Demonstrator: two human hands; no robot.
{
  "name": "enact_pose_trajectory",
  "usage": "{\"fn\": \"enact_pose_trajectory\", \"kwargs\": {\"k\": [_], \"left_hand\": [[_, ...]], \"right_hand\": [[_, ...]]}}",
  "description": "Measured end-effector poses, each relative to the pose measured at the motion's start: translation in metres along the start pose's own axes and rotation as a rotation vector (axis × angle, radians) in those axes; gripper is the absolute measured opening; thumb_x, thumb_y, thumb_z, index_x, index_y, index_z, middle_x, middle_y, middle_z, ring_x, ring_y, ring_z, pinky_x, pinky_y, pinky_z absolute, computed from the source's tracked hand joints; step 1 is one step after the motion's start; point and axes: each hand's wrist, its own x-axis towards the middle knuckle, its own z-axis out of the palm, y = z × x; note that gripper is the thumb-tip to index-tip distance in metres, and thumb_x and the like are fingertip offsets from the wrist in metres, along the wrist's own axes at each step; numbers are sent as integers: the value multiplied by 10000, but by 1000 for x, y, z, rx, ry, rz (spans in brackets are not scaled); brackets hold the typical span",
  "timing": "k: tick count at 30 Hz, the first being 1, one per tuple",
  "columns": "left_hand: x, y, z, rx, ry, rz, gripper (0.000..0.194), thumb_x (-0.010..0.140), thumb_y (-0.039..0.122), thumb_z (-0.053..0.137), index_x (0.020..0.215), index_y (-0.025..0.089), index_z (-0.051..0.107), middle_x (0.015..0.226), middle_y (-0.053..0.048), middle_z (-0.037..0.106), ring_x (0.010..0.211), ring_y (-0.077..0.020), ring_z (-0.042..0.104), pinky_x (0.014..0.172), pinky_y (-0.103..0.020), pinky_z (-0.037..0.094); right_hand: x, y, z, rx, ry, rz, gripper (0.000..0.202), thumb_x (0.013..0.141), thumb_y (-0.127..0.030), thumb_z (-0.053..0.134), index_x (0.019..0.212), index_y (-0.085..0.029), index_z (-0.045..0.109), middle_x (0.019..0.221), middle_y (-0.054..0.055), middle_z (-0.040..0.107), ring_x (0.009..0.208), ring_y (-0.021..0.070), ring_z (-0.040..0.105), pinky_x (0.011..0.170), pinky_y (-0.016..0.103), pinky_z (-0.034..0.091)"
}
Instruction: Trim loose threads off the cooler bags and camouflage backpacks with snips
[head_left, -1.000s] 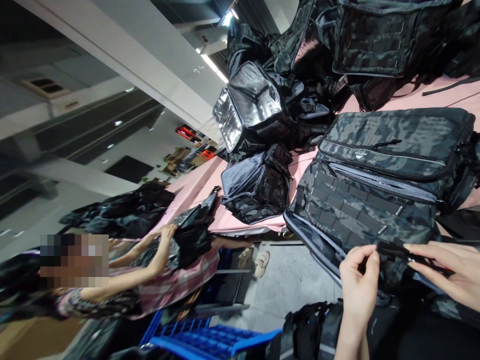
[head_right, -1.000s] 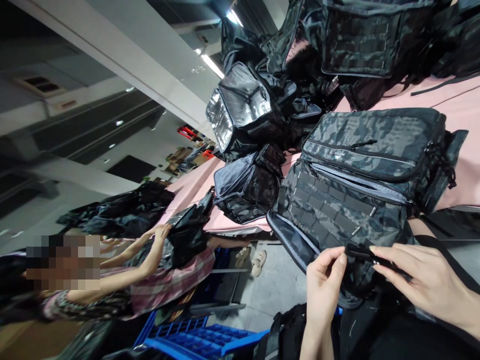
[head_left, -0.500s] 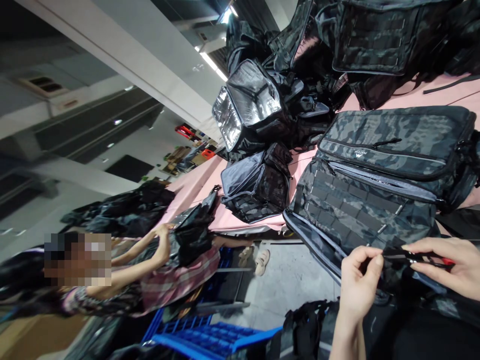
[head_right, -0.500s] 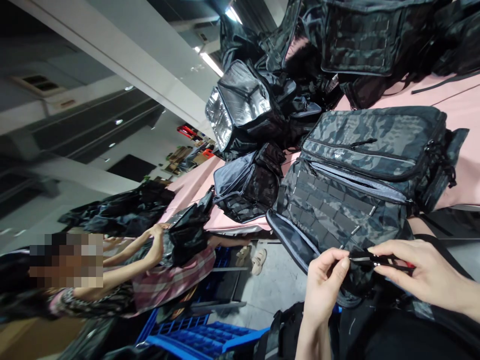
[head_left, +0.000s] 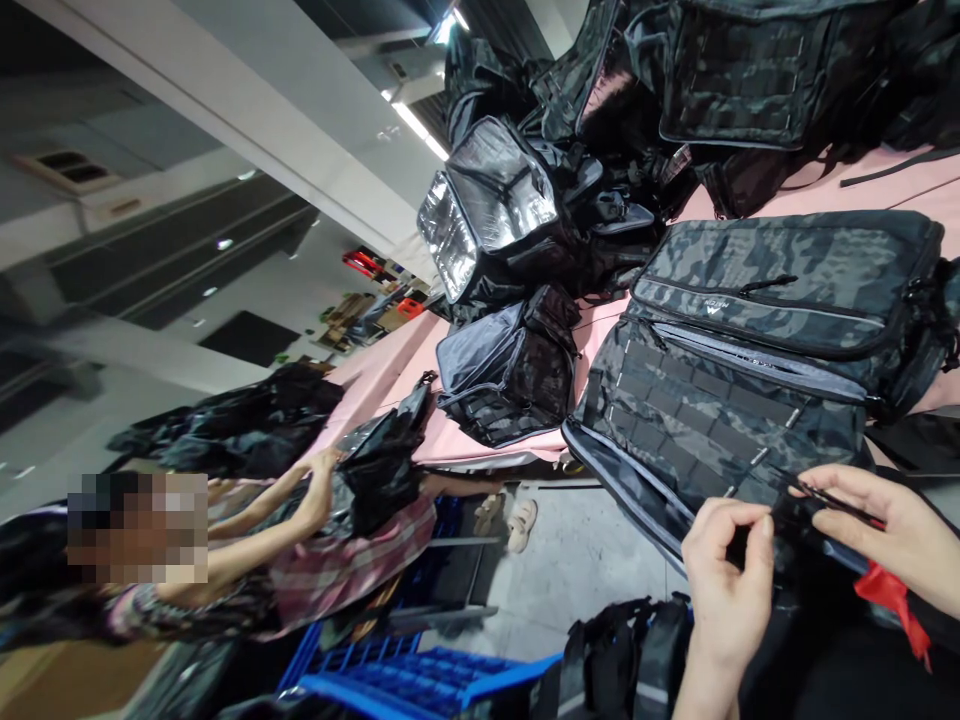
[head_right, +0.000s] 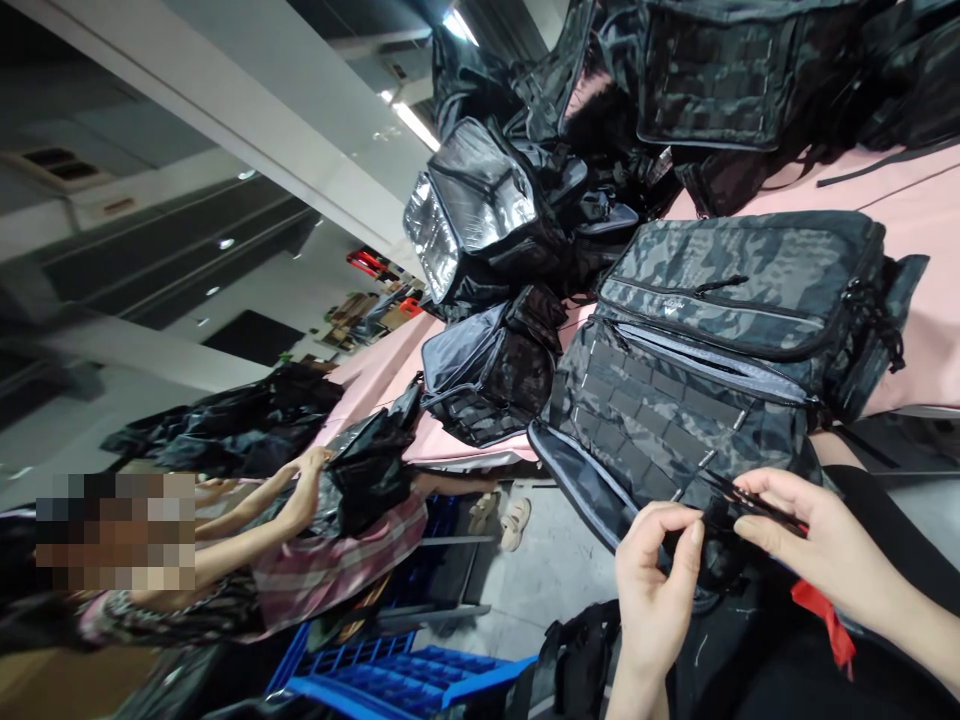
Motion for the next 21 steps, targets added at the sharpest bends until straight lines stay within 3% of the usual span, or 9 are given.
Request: {"fn": "enact_pose_trajectory", "kwargs": {"k": [3,9,13,17,21], "left_hand": [[-2,-2,0,14,-21,96,114,879,199,584,862,171,693,816,-51,672,805,-157,618,755,-266,482],[-2,-5,1,-1,-70,94,73,851,182,631,855,177,703,820,-45,691,798,-155,622,758,-270,491],[-2,-7,2,37,-11,121,56,829,155,655,842,181,702,801,-37,691,784,-147,631,734,-253,503],[-4,-10,5,186,71,340,109,828,97,610,868,174,676,793,-43,662,762,-147,620,710,-269,515],[-4,-9,9,503,157,571,165,793,21,600,828,172,654,732,-37,634,740,-149,586,698,-289,494]], "right_hand": [[0,4,4,0,-24,3,387,809,-514,698,1051,-213,670,968,63,687,962,254,655,808,318,575],[0,5,7,-54,17,-55,336,815,-502,696,983,-211,708,927,45,706,841,218,676,730,274,590],[-1,3,8,-34,68,-72,326,806,-511,701,951,-220,718,927,40,710,851,222,678,763,286,591],[-5,3,5,-107,112,-77,310,840,-514,655,964,-234,707,981,23,705,883,221,670,760,277,583],[-8,-2,3,-220,30,-66,273,886,-475,600,860,-211,664,892,3,681,828,207,645,644,233,549]]}}
